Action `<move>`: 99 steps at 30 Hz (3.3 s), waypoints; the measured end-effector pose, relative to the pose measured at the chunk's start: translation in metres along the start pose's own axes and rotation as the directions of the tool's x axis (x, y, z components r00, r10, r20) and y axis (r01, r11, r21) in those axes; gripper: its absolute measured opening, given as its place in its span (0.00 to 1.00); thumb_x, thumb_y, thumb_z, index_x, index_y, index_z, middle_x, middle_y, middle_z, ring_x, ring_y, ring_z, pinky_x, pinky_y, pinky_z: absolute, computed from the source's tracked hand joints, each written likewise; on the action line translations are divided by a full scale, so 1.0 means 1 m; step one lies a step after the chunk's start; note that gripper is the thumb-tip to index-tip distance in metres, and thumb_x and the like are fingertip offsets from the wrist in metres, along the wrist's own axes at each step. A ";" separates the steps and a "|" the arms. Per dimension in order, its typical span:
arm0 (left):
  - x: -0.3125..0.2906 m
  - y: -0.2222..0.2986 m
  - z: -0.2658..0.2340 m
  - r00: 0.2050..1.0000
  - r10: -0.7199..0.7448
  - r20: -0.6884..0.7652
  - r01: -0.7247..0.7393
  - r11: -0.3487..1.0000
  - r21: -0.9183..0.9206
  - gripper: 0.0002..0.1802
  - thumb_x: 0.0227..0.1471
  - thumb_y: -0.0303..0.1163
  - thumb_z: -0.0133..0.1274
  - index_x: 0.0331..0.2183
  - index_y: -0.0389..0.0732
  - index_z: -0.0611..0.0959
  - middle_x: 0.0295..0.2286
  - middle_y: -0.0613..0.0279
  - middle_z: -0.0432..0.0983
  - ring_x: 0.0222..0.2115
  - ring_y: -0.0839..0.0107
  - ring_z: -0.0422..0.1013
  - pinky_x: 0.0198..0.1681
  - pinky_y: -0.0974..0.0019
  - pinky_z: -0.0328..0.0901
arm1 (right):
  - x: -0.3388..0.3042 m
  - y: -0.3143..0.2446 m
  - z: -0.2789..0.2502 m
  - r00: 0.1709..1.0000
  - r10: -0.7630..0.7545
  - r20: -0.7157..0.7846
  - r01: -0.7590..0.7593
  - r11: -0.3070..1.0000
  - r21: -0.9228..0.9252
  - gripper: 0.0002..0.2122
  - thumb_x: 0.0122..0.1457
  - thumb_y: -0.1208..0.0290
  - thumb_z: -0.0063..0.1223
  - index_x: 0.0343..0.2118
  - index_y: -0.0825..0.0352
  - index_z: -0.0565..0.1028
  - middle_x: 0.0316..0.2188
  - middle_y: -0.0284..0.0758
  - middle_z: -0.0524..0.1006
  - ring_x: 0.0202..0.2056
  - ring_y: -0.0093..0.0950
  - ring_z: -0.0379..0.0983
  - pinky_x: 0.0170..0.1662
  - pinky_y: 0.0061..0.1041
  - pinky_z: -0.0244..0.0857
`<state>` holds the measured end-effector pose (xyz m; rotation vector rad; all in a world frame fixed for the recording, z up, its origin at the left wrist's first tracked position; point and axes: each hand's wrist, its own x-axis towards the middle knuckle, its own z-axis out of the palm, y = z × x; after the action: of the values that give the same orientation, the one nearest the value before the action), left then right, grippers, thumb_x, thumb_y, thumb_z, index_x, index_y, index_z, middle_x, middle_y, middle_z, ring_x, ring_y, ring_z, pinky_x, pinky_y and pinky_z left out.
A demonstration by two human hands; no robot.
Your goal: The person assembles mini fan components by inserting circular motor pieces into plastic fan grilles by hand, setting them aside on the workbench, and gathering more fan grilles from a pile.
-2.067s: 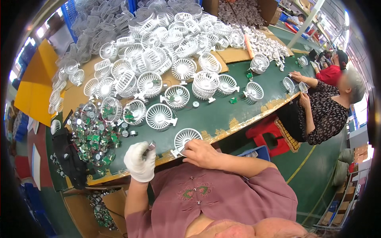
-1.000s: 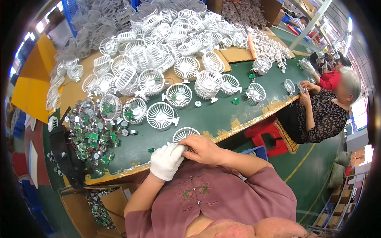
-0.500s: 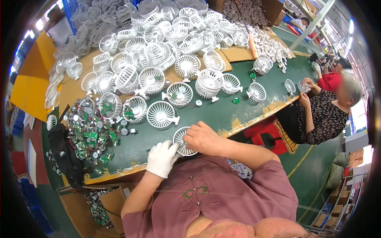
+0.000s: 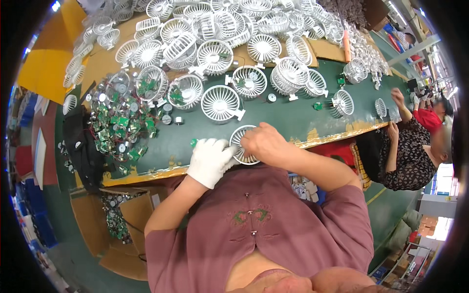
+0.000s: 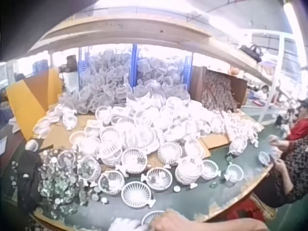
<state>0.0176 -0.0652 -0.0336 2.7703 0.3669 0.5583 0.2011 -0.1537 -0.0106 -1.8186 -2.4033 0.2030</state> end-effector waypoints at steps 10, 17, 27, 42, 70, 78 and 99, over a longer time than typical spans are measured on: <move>-0.005 0.002 -0.008 0.969 -0.084 -0.233 0.051 0.989 -0.142 0.17 0.37 0.32 0.61 0.35 0.47 0.80 0.37 0.61 0.73 0.38 0.59 0.69 0.45 0.56 0.62 | -0.078 0.073 -0.002 0.892 0.430 -0.141 -0.448 0.883 -0.142 0.05 0.42 0.67 0.58 0.22 0.59 0.75 0.23 0.33 0.75 0.29 0.32 0.72 0.32 0.36 0.58; 0.006 0.008 0.001 0.974 -0.104 -0.202 0.059 0.975 -0.216 0.13 0.41 0.32 0.59 0.34 0.46 0.81 0.35 0.61 0.74 0.38 0.59 0.69 0.43 0.58 0.63 | -0.071 0.101 -0.015 0.736 0.316 -0.598 -0.459 0.883 -0.098 0.05 0.46 0.77 0.51 0.28 0.65 0.75 0.22 0.37 0.73 0.28 0.37 0.71 0.29 0.37 0.63; 0.004 0.015 0.006 0.979 -0.092 -0.183 0.048 0.971 -0.234 0.11 0.40 0.31 0.59 0.32 0.46 0.82 0.33 0.64 0.75 0.37 0.61 0.70 0.43 0.60 0.62 | -0.007 0.085 0.035 0.768 0.550 -0.329 -0.588 0.808 -0.021 0.17 0.48 0.70 0.57 0.42 0.65 0.70 0.33 0.39 0.70 0.36 0.39 0.72 0.34 0.34 0.68; -0.001 0.009 -0.008 0.842 -0.227 -0.490 0.030 0.926 -0.377 0.20 0.43 0.37 0.58 0.39 0.38 0.77 0.38 0.54 0.73 0.40 0.54 0.68 0.45 0.55 0.63 | 0.000 0.025 -0.075 0.532 0.045 -0.845 0.043 0.996 0.080 0.18 0.45 0.84 0.58 0.42 0.66 0.75 0.36 0.40 0.74 0.31 0.34 0.74 0.32 0.27 0.69; -0.015 0.001 -0.035 0.642 -0.709 0.292 0.176 -0.235 -0.956 0.17 0.55 0.34 0.53 0.45 0.38 0.72 0.26 0.63 0.74 0.18 0.82 0.65 0.19 0.81 0.58 | 0.034 0.066 0.011 0.931 -0.140 -0.338 0.067 0.974 -0.218 0.12 0.49 0.72 0.47 0.37 0.60 0.74 0.45 0.34 0.69 0.49 0.33 0.64 0.48 0.32 0.58; -0.018 -0.001 -0.031 0.613 -0.753 0.238 0.161 -0.175 -0.971 0.17 0.56 0.37 0.50 0.45 0.38 0.72 0.24 0.65 0.71 0.17 0.81 0.64 0.18 0.80 0.56 | 0.055 0.058 -0.002 0.960 0.280 0.017 -0.079 0.211 0.974 0.09 0.58 0.64 0.53 0.34 0.65 0.75 0.32 0.29 0.76 0.37 0.22 0.71 0.43 0.26 0.62; -0.007 0.009 -0.027 0.684 -0.628 0.372 0.512 0.051 -0.857 0.22 0.52 0.29 0.51 0.49 0.33 0.72 0.25 0.66 0.73 0.22 0.82 0.65 0.26 0.77 0.62 | -0.012 -0.032 0.015 0.932 0.329 -0.151 -0.218 0.844 0.491 0.14 0.49 0.66 0.61 0.34 0.68 0.70 0.29 0.40 0.73 0.32 0.40 0.71 0.34 0.35 0.65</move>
<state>0.0023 -0.0691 -0.0090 1.2232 0.8163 0.4509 0.1710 -0.1742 -0.0194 -1.8196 -1.7329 0.5189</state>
